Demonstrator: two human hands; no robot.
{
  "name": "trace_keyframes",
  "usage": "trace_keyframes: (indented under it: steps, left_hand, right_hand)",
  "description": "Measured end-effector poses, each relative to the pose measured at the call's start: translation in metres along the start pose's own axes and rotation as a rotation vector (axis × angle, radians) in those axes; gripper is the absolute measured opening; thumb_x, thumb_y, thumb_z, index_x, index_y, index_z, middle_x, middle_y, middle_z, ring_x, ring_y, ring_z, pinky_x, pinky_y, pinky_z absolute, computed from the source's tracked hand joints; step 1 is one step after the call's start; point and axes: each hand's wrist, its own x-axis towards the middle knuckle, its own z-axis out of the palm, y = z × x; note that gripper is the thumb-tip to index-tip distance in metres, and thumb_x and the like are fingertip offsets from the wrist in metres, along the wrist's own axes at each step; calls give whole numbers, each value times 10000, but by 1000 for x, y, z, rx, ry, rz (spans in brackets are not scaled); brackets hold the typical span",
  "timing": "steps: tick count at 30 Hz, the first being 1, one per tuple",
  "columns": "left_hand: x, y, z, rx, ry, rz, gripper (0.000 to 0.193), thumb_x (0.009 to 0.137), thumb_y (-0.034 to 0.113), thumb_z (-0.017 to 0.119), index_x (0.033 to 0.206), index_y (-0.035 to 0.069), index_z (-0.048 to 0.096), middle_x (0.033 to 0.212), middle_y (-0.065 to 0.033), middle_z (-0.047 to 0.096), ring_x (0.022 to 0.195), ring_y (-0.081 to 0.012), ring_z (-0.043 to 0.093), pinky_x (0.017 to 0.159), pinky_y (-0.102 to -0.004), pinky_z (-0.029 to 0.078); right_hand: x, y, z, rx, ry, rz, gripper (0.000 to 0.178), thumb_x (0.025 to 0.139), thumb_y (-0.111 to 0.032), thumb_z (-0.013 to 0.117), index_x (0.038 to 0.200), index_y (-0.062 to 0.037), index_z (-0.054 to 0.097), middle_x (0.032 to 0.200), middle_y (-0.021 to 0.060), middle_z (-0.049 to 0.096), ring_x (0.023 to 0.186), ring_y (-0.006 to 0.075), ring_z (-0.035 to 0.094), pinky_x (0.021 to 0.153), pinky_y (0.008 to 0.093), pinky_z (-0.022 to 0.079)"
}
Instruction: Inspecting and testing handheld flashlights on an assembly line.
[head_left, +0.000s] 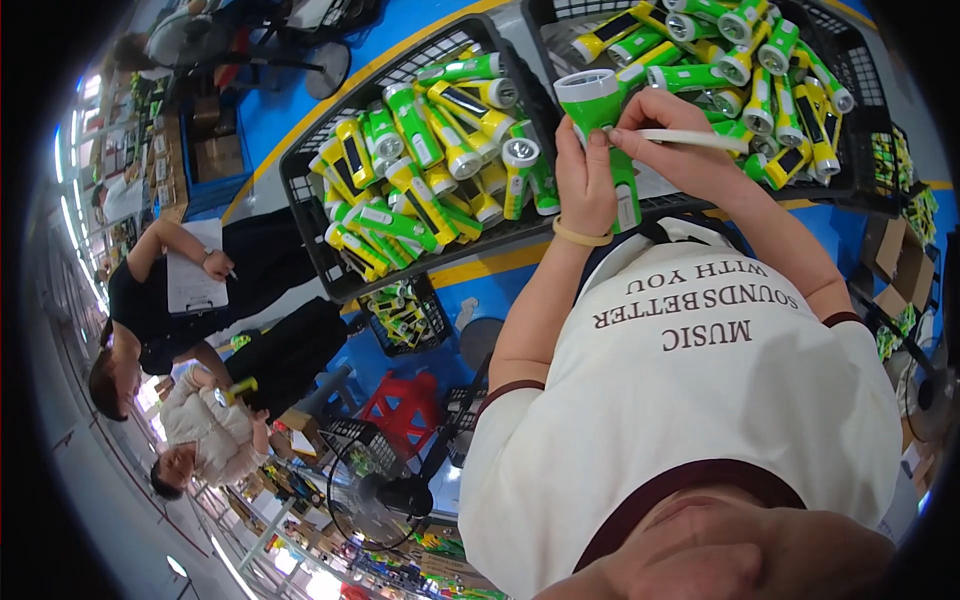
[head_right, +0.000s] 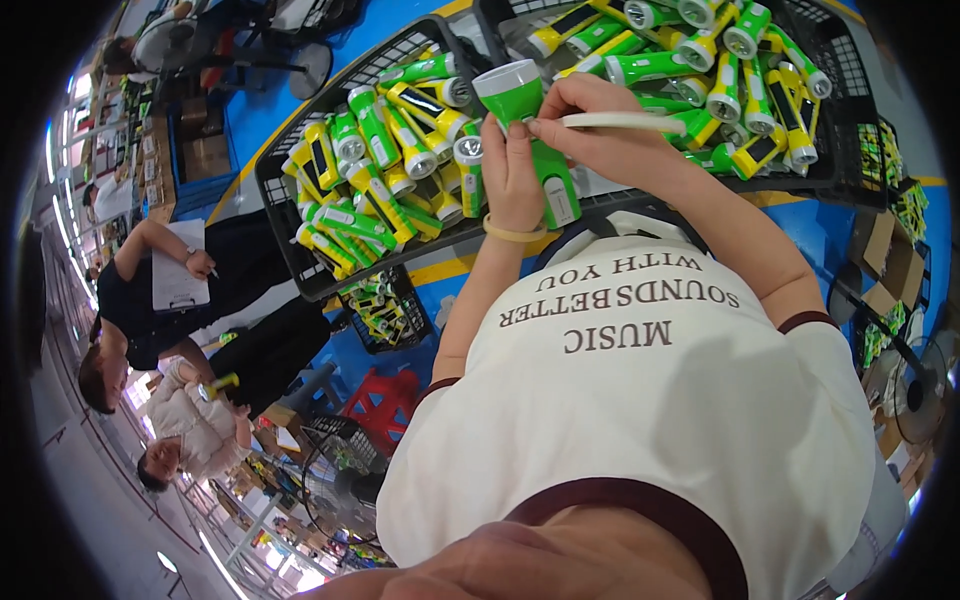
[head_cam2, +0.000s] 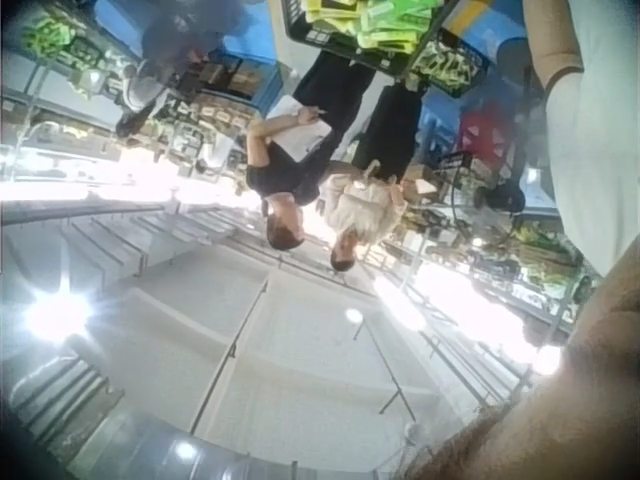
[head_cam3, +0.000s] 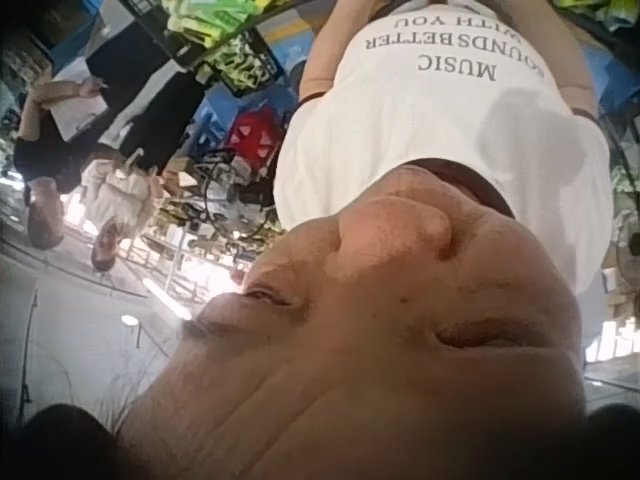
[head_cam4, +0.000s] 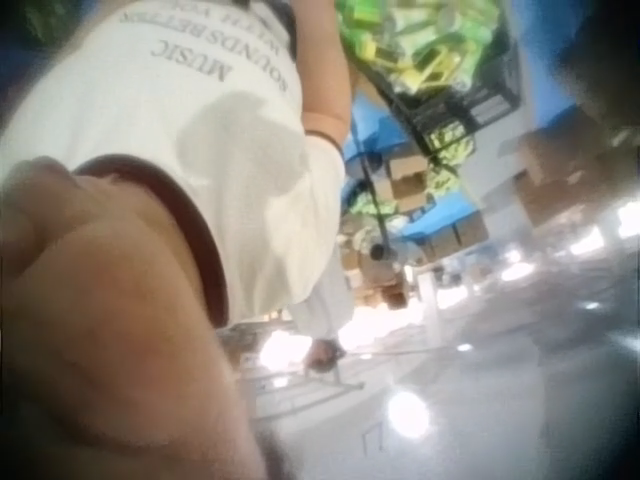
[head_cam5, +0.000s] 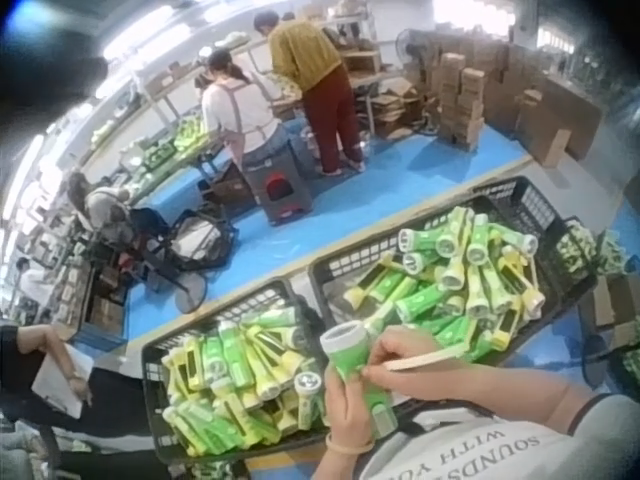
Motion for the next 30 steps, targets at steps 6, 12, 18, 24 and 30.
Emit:
trace_keyframes:
  steps: [6, 12, 18, 24, 30]
  left_hand:
    - [-3, 12, -4, -545, -14, -360, 274, 905, 222, 471, 1112, 58, 396, 888, -95, 549, 666, -171, 584, 552, -314, 529]
    - [-2, 10, -11, -224, 101, -360, 275, 837, 226, 575, 998, 16, 498, 812, -65, 576, 645, -169, 596, 592, -286, 514]
    - [32, -36, -47, -771, 423, -455, 401, 852, 426, 461, 808, 31, 517, 652, -72, 550, 568, -188, 542, 546, -308, 469]
    - [140, -80, -183, 962, 588, -493, 471, 742, 410, 618, 827, -54, 606, 834, -201, 625, 750, -308, 610, 675, -392, 483]
    - [174, -68, -50, 1431, 356, 320, 337, 668, 275, 643, 854, -4, 604, 810, -192, 592, 819, -367, 547, 705, -467, 418]
  right_hand:
    - [8, 22, -11, 204, -130, 82, 297, 778, -270, 659, 733, -49, 466, 722, 20, 459, 626, 85, 431, 577, 232, 368]
    - [13, 28, -10, 204, -193, 49, 162, 799, -154, 631, 728, -50, 529, 752, -11, 454, 700, 74, 421, 615, 214, 345]
    - [13, 65, -14, 82, 283, -57, 199, 783, -191, 643, 704, -42, 537, 681, 13, 481, 640, 91, 455, 566, 241, 374]
    - [-10, 108, -75, 56, 271, 173, 227, 797, -235, 648, 756, -34, 552, 716, 1, 484, 646, 77, 432, 578, 226, 361]
    - [-63, 141, -144, 207, 495, 379, 194, 816, -219, 630, 812, -36, 567, 719, -23, 517, 684, 46, 448, 618, 197, 374]
